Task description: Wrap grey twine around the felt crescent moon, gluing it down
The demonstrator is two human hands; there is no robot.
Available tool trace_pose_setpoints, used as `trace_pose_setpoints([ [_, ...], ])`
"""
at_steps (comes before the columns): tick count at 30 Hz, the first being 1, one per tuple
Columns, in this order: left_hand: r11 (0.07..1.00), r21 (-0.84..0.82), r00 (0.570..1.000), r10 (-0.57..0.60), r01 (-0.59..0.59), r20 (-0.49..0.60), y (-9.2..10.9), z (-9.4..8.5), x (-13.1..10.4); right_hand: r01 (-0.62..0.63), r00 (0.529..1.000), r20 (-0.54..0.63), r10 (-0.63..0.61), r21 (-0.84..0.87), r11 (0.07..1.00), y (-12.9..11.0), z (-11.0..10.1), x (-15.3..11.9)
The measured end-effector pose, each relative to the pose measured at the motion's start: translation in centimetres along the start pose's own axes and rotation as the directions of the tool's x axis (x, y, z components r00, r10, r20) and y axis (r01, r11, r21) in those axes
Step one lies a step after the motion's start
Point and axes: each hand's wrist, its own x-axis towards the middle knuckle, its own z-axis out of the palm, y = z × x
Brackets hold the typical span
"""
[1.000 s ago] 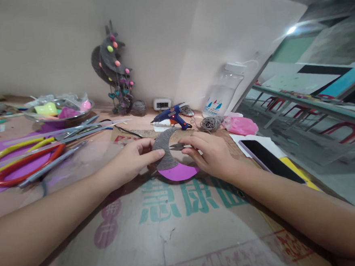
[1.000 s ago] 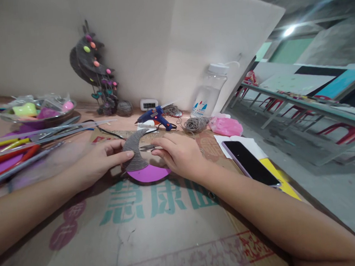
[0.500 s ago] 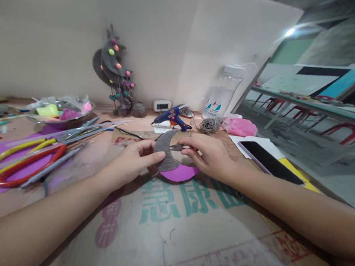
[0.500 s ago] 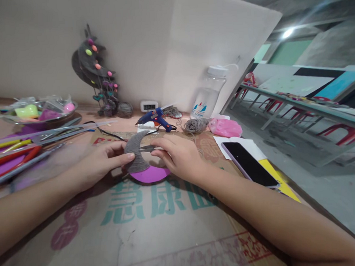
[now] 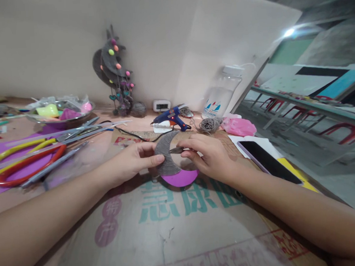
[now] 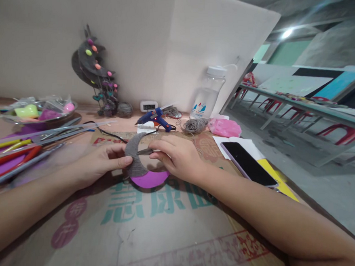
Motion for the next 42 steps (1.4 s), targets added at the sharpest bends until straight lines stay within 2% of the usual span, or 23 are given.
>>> trace_pose_setpoints([
  [6,1.000,0.019,1.000,0.000,0.000,-0.001,-0.03,-0.05,-0.04,-0.008,1.000,0.001,0.008,0.004,1.000,0.00,0.06,-0.03],
  [12,1.000,-0.005,1.000,-0.006,0.005,-0.013,0.14,0.11,-0.05,-0.081,0.997,0.017,0.081,0.060,0.995,-0.15,-0.08,-0.10],
  [17,0.997,-0.077,0.997,-0.037,0.032,-0.064,0.26,0.36,-0.05,-0.158,0.987,0.017,0.157,0.129,0.979,-0.15,-0.27,-0.11],
  [22,0.994,-0.104,0.997,-0.043,0.036,-0.067,0.06,0.36,-0.03,-0.128,0.992,0.025,0.126,0.113,0.985,-0.01,-0.30,-0.05],
  [28,1.000,-0.006,0.997,-0.024,0.023,-0.067,0.26,0.27,0.00,-0.075,0.997,0.039,0.072,0.072,0.995,0.13,-0.50,0.03],
  [34,1.000,0.021,0.996,-0.012,0.014,-0.086,0.30,0.29,0.10,0.018,0.999,0.035,-0.017,-0.033,0.999,0.05,-0.56,-0.03],
  [38,0.998,-0.040,0.992,-0.051,0.047,-0.113,0.07,0.44,0.08,0.044,0.999,0.018,-0.043,-0.074,0.996,0.08,-0.32,-0.06],
  [42,0.989,-0.131,0.984,-0.087,0.067,-0.157,0.08,0.56,0.05,-0.011,0.999,0.048,0.015,-0.083,0.996,0.24,0.00,-0.08],
])
